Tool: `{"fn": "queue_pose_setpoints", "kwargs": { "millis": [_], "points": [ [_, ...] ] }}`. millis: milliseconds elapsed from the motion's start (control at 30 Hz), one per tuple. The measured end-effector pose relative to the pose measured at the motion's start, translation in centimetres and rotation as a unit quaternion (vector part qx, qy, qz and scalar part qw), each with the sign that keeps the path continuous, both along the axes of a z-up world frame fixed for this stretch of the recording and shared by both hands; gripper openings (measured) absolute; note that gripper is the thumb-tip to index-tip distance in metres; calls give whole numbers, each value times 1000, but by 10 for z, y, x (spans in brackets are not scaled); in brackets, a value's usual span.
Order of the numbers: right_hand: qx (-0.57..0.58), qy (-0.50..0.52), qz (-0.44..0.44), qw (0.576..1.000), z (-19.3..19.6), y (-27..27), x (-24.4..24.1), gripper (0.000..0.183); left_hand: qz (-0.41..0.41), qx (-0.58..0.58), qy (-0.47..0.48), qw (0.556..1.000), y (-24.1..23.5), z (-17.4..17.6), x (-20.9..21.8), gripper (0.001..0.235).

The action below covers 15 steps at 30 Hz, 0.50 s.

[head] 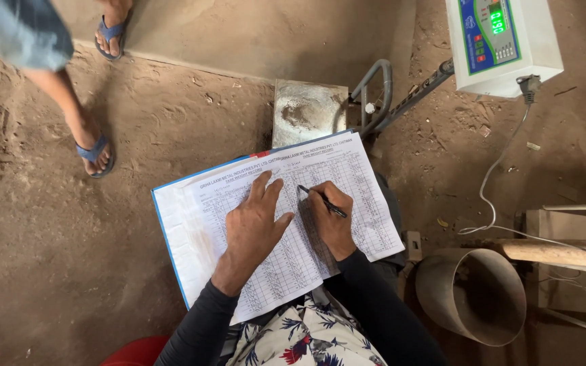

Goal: Weighing red gas cylinders on a digital scale and recording the weights in a logbook.

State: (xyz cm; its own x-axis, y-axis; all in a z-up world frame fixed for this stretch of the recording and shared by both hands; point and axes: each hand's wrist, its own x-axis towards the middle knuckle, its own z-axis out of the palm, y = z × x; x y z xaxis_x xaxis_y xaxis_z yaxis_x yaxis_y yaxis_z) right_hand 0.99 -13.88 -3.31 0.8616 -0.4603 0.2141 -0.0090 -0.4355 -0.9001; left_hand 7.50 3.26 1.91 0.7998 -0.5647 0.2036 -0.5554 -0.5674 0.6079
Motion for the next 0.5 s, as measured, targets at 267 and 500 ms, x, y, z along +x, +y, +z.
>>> {"fn": "queue_pose_setpoints", "kwargs": {
  "millis": [267,500],
  "points": [
    [-43,-10,6,999,-13,-5,0,11,-1,7,20,1000,1,1,-1,67],
    [-18,-20,2,1000,5,1,-3,12,1,-8,-12,1000,1,-10,-4,67]
  ]
}}
